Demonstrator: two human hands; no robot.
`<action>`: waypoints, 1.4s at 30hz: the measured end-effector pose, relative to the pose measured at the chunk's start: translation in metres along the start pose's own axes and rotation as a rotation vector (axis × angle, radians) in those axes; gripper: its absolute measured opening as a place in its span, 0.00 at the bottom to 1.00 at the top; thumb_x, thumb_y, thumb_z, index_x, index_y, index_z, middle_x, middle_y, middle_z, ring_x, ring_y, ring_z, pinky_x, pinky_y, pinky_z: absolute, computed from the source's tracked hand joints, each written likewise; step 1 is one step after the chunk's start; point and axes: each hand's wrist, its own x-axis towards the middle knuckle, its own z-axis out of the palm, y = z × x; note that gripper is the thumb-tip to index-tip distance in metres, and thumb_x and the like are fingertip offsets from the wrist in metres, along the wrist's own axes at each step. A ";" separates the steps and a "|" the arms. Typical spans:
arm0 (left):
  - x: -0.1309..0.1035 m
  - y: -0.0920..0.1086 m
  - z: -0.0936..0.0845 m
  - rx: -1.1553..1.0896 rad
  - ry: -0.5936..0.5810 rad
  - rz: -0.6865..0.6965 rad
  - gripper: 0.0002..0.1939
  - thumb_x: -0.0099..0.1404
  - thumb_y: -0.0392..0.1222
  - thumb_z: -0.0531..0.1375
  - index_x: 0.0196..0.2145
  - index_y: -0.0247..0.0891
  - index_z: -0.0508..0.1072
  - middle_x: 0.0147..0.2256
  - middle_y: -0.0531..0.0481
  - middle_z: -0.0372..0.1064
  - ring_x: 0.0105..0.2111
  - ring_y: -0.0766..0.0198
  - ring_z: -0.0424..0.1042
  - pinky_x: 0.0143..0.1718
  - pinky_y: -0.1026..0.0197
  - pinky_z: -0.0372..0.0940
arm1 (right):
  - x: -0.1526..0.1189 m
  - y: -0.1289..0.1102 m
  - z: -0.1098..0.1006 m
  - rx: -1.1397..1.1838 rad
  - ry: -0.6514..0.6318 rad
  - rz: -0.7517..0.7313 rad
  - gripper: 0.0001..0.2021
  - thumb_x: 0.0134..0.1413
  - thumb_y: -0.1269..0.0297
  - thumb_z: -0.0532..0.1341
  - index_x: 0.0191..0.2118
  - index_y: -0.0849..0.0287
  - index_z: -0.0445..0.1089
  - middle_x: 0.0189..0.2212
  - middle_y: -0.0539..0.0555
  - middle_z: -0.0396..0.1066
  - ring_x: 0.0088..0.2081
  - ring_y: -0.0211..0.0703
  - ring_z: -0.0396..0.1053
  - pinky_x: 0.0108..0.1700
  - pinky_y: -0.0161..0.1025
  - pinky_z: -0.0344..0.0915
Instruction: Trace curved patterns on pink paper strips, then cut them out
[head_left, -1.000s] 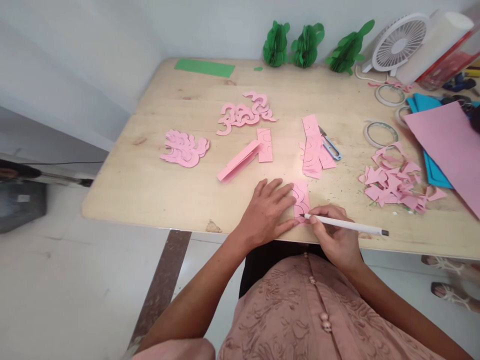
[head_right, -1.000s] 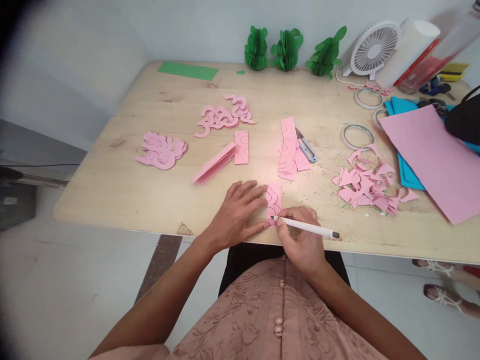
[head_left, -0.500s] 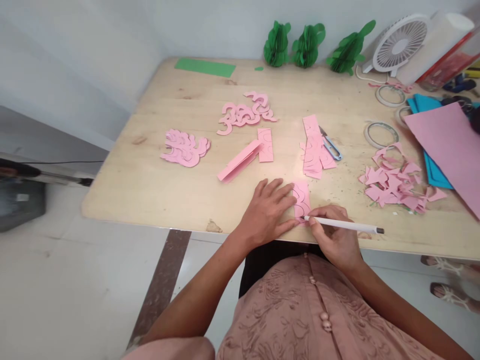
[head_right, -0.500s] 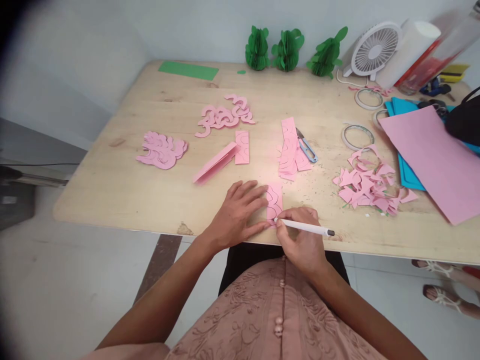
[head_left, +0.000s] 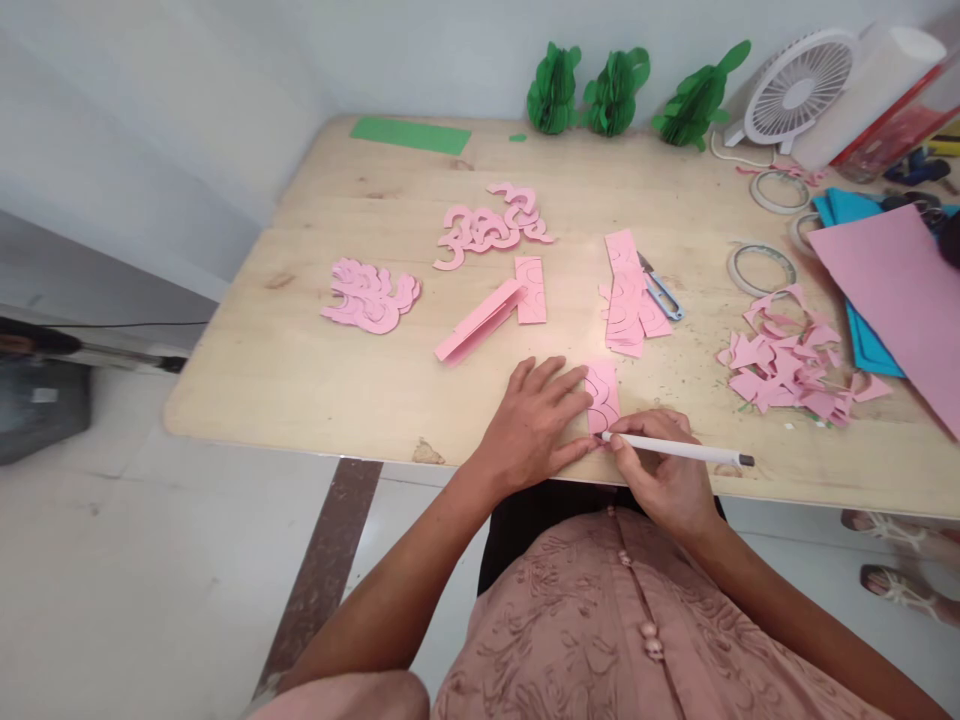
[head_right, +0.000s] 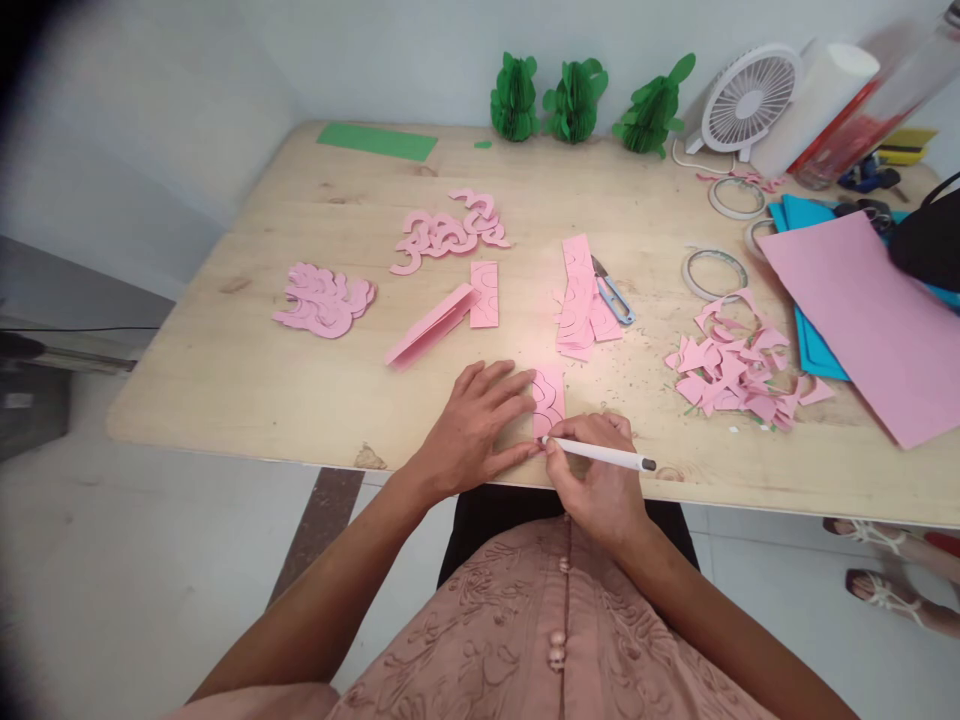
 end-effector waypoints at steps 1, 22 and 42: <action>0.000 0.000 0.000 -0.001 0.000 0.000 0.18 0.65 0.53 0.56 0.48 0.41 0.69 0.62 0.48 0.57 0.62 0.47 0.51 0.63 0.42 0.44 | 0.000 0.000 0.000 -0.002 -0.004 -0.002 0.03 0.54 0.67 0.57 0.31 0.54 0.68 0.28 0.50 0.75 0.33 0.46 0.71 0.46 0.48 0.58; 0.000 0.001 0.001 -0.006 0.014 0.005 0.18 0.66 0.54 0.55 0.47 0.41 0.69 0.61 0.48 0.58 0.62 0.48 0.52 0.63 0.42 0.44 | 0.000 -0.002 0.000 0.040 0.030 0.066 0.05 0.54 0.65 0.57 0.30 0.54 0.68 0.28 0.51 0.74 0.34 0.47 0.70 0.44 0.49 0.60; 0.000 0.002 0.000 -0.004 0.024 0.007 0.17 0.66 0.53 0.55 0.47 0.41 0.70 0.60 0.48 0.59 0.62 0.48 0.52 0.63 0.43 0.45 | -0.001 -0.001 0.000 0.103 0.049 0.077 0.05 0.55 0.64 0.58 0.31 0.54 0.70 0.30 0.52 0.75 0.36 0.48 0.71 0.44 0.49 0.62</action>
